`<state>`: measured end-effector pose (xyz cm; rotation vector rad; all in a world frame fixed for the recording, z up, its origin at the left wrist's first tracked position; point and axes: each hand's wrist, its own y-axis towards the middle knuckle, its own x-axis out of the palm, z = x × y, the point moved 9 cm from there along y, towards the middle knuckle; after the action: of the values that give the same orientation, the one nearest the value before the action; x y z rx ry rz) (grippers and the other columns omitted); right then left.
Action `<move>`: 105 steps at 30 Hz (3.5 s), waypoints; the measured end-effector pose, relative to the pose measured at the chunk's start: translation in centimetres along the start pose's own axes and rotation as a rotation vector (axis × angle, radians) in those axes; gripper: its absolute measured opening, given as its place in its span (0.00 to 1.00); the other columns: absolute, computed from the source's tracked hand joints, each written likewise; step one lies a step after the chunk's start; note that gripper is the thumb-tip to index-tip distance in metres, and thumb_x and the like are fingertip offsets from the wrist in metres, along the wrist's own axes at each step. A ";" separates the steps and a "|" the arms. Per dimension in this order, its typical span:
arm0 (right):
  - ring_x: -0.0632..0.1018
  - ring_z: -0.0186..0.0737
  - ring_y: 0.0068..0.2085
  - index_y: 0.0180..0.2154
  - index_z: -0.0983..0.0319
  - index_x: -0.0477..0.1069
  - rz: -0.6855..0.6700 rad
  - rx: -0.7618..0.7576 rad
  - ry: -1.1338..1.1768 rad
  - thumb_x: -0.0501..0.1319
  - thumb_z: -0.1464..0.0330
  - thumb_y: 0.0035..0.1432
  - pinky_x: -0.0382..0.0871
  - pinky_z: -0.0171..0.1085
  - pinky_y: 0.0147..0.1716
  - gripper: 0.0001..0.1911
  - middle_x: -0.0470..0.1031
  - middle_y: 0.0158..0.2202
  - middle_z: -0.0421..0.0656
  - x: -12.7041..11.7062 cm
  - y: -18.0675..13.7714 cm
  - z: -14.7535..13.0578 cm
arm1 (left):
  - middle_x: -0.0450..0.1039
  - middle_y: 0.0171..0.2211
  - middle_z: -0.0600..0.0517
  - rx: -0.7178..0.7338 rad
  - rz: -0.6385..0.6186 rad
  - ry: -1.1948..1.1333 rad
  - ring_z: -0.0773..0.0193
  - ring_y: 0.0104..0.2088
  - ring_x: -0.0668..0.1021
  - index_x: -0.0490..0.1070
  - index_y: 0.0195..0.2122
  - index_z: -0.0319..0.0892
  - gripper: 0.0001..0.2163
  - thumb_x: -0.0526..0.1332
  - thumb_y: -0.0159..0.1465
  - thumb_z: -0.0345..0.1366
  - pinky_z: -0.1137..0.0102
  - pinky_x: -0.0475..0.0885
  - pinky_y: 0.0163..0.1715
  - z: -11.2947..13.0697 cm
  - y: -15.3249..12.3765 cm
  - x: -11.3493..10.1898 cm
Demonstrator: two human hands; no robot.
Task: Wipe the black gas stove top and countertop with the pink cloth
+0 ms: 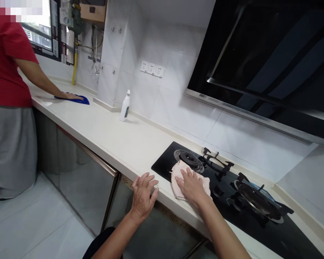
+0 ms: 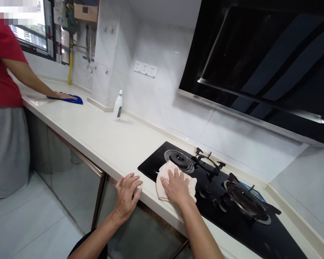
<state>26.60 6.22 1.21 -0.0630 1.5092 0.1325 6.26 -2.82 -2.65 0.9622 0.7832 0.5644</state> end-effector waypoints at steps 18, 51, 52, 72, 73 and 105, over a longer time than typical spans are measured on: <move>0.45 0.68 0.72 0.72 0.59 0.49 0.004 -0.258 0.095 0.40 0.46 0.70 0.41 0.68 0.65 0.38 0.40 0.75 0.51 -1.3 5.8 -10.8 | 0.77 0.50 0.48 -0.002 0.031 -0.002 0.52 0.61 0.71 0.74 0.48 0.47 0.11 0.53 0.72 0.35 0.52 0.51 0.65 0.2 0.0 -0.1; 0.61 0.53 0.70 0.63 0.57 0.69 0.296 -0.194 0.113 0.53 0.56 0.70 0.57 0.54 0.66 0.25 0.62 0.69 0.47 -0.1 -9.7 5.9 | 0.78 0.51 0.48 0.032 -0.011 0.052 0.52 0.60 0.72 0.74 0.46 0.49 0.10 0.54 0.72 0.37 0.50 0.50 0.65 -0.4 0.7 -0.3; 0.61 0.52 0.69 0.62 0.56 0.69 0.321 -0.199 0.115 0.53 0.57 0.70 0.58 0.53 0.65 0.24 0.63 0.68 0.46 -0.2 -10.3 6.1 | 0.78 0.51 0.48 0.032 -0.011 0.051 0.52 0.60 0.72 0.74 0.46 0.49 0.10 0.54 0.72 0.37 0.50 0.50 0.65 -0.4 0.7 -0.4; 0.67 0.63 0.65 0.61 0.60 0.71 0.462 0.138 -0.169 0.47 0.52 0.69 0.62 0.60 0.57 0.30 0.64 0.67 0.54 1.5 -13.3 11.4 | 0.77 0.50 0.48 0.003 0.041 0.028 0.51 0.60 0.72 0.74 0.45 0.48 0.09 0.54 0.71 0.36 0.49 0.51 0.65 -0.1 0.4 -0.2; 0.67 0.63 0.65 0.61 0.60 0.71 0.449 0.131 -0.172 0.47 0.52 0.69 0.61 0.61 0.58 0.30 0.63 0.67 0.54 1.4 -13.0 10.6 | 0.77 0.50 0.48 -0.002 0.042 0.028 0.51 0.60 0.72 0.74 0.45 0.48 0.09 0.54 0.71 0.36 0.49 0.51 0.65 -0.2 0.4 -0.1; 0.52 0.57 0.72 0.68 0.54 0.59 0.274 -0.300 0.252 0.49 0.49 0.70 0.45 0.59 0.68 0.31 0.52 0.73 0.45 -1.4 -6.7 -6.5 | 0.78 0.51 0.48 0.067 -0.037 0.070 0.53 0.59 0.73 0.74 0.48 0.47 0.12 0.52 0.72 0.33 0.51 0.55 0.64 -0.7 0.6 -0.5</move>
<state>20.93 -1.30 1.96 -0.1168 1.7342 0.5894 5.37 -2.60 -2.22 0.9920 0.8853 0.5445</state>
